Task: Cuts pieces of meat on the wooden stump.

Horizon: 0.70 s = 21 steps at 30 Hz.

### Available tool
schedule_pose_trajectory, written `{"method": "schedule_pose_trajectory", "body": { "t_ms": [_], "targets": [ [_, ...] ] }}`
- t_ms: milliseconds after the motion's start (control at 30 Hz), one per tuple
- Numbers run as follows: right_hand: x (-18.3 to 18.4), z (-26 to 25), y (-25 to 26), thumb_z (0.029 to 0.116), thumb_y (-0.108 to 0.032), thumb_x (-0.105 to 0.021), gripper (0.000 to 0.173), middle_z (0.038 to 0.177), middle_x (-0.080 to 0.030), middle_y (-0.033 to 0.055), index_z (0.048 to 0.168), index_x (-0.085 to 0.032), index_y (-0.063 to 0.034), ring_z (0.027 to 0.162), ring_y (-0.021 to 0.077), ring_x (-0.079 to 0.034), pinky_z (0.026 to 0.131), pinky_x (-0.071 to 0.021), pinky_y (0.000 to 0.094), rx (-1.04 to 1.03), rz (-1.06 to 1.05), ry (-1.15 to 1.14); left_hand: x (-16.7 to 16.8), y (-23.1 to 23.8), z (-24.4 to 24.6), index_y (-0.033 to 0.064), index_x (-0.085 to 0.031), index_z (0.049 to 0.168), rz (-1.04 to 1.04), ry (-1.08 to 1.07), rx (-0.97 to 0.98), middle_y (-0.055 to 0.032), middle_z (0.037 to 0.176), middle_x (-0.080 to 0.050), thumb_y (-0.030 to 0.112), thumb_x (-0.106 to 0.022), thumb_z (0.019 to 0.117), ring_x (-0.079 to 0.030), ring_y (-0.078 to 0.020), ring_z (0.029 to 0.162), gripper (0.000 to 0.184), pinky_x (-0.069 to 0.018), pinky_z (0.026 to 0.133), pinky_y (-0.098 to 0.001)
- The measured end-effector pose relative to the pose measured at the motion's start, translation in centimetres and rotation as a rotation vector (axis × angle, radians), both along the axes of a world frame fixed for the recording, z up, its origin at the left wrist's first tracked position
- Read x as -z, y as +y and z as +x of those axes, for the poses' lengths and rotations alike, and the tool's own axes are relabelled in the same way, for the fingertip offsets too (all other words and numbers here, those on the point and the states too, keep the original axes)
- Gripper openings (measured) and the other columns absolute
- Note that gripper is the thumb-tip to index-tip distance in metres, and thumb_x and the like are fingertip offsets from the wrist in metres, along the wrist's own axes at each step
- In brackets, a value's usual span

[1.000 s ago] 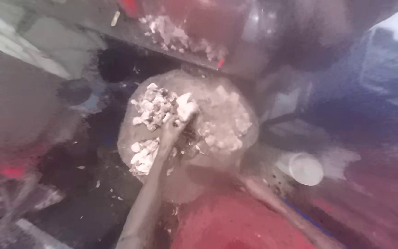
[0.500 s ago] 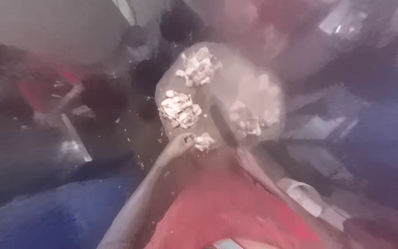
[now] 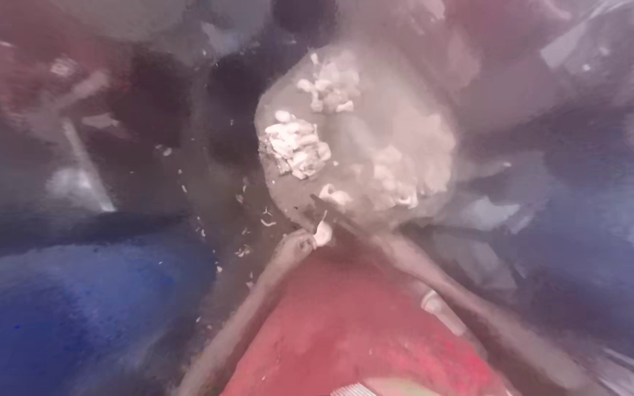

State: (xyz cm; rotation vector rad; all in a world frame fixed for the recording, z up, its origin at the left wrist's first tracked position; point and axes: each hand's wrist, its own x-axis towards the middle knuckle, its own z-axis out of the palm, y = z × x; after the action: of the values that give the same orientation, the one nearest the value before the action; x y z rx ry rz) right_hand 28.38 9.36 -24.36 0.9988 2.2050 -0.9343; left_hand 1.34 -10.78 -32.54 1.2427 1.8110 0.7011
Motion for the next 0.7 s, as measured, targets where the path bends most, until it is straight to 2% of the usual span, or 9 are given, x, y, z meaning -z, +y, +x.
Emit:
{"method": "schedule_pose_trajectory", "body": {
  "t_ms": [100, 200, 233, 300, 400, 533, 567, 633, 700],
  "targets": [
    [-3.0, -2.3, -1.3, 0.1096, -0.05, -0.032, 0.056, 0.115, -0.07, 0.0159, 0.137, -0.058, -0.0083, 0.107, 0.0297, -0.069, 0.095, -0.0545, 0.0523, 0.051, 0.021, 0.292, 2.1, -2.0, -0.1, 0.0072, -0.075, 0.108, -0.09, -0.029, -0.026, -0.0095, 0.113, -0.071, 0.02, -0.058, 0.0998, -0.068, -0.0203, 0.099, 0.023, -0.0552, 0.092, -0.0425],
    [-2.6, -4.0, -2.8, 0.1069, -0.054, -0.035, 0.062, 0.12, -0.069, 0.0135, 0.134, -0.062, -0.0046, 0.112, 0.022, -0.066, 0.102, -0.0527, 0.0435, 0.081, -0.029, 0.584, 2.3, -2.7, -1.0, 0.0047, -0.074, 0.108, -0.032, -0.065, -0.044, -0.0116, 0.112, -0.071, 0.017, -0.061, 0.0983, -0.068, -0.0206, 0.101, 0.021, -0.056, 0.092, -0.041],
    [-1.5, -4.0, -2.9, 0.1071, -0.054, -0.037, 0.061, 0.121, -0.069, 0.0144, 0.134, -0.063, -0.0047, 0.113, 0.0235, -0.066, 0.103, -0.0524, 0.0447, 0.049, -0.017, 0.578, 2.0, -2.7, -1.3, 0.0046, -0.074, 0.107, -0.022, -0.072, -0.044, -0.0115, 0.111, -0.071, 0.017, -0.062, 0.0979, -0.068, -0.02, 0.1, 0.02, -0.056, 0.092, -0.0406],
    [1.6, -3.4, -1.8, 0.108, -0.052, -0.037, 0.058, 0.118, -0.07, 0.0183, 0.136, -0.061, -0.0068, 0.112, 0.0327, -0.068, 0.1, -0.0519, 0.055, -0.072, 0.045, 0.349, 0.5, -2.4, -2.4, 0.0054, -0.074, 0.111, -0.096, -0.048, -0.019, -0.0116, 0.113, -0.071, 0.021, -0.061, 0.0997, -0.068, -0.0205, 0.102, 0.023, -0.0558, 0.094, -0.0432],
    [3.9, -1.5, -0.5, 0.1079, -0.057, -0.031, 0.061, 0.117, -0.069, 0.0195, 0.14, -0.056, -0.0105, 0.111, 0.038, -0.068, 0.096, -0.0523, 0.0623, -0.083, -0.004, 0.081, -2.3, -2.5, -5.1, 0.008, -0.074, 0.098, 0.038, -0.022, -0.034, -0.0042, 0.101, -0.072, 0.016, -0.057, 0.0973, -0.065, -0.0095, 0.085, 0.019, -0.0554, 0.079, -0.0304],
    [3.4, 2.8, -2.1, 0.1081, -0.051, -0.038, 0.057, 0.108, -0.07, 0.0197, 0.13, -0.061, -0.003, 0.102, 0.0333, -0.069, 0.093, -0.0542, 0.0543, 0.166, 0.013, 0.188, -8.9, 0.8, -7.6, 0.0071, -0.071, 0.097, 0.063, -0.076, -0.251, 0.0004, 0.085, -0.068, 0.015, -0.06, 0.0959, -0.061, -0.0035, 0.071, 0.014, -0.0535, 0.067, -0.0249],
    [3.9, 3.8, -2.7, 0.1077, -0.048, -0.041, 0.055, 0.108, -0.071, 0.0196, 0.13, -0.061, -0.0016, 0.101, 0.0317, -0.07, 0.093, -0.055, 0.0521, 0.249, 0.044, 0.24, -10.0, 2.6, -7.5, 0.0063, -0.071, 0.1, 0.097, -0.085, -0.288, 0.0004, 0.082, -0.067, 0.015, -0.062, 0.0963, -0.061, -0.0032, 0.069, 0.013, -0.0542, 0.065, -0.0238],
    [4.8, 5.1, -4.0, 0.1069, -0.045, -0.044, 0.054, 0.112, -0.07, 0.0196, 0.136, -0.058, -0.0019, 0.103, 0.0305, -0.069, 0.094, -0.0553, 0.0519, 0.44, 0.071, 0.279, -11.3, 7.1, -6.6, 0.0068, -0.069, 0.11, 0.152, -0.145, -0.284, -0.0021, 0.089, -0.067, 0.013, -0.063, 0.0969, -0.061, -0.0061, 0.073, 0.016, -0.0539, 0.068, -0.0262],
    [5.7, 5.6, -4.9, 0.1069, -0.049, -0.043, 0.056, 0.111, -0.071, 0.0173, 0.14, -0.056, -0.0057, 0.1, 0.0279, -0.07, 0.09, -0.0569, 0.0509, 0.618, 0.094, 0.288, -11.1, 11.6, -5.8, 0.0167, -0.058, 0.138, 0.104, -0.13, -0.138, -0.0073, 0.121, -0.068, 0.018, -0.065, 0.1002, -0.068, -0.0161, 0.101, 0.039, -0.057, 0.089, -0.0385]
  ]
}}
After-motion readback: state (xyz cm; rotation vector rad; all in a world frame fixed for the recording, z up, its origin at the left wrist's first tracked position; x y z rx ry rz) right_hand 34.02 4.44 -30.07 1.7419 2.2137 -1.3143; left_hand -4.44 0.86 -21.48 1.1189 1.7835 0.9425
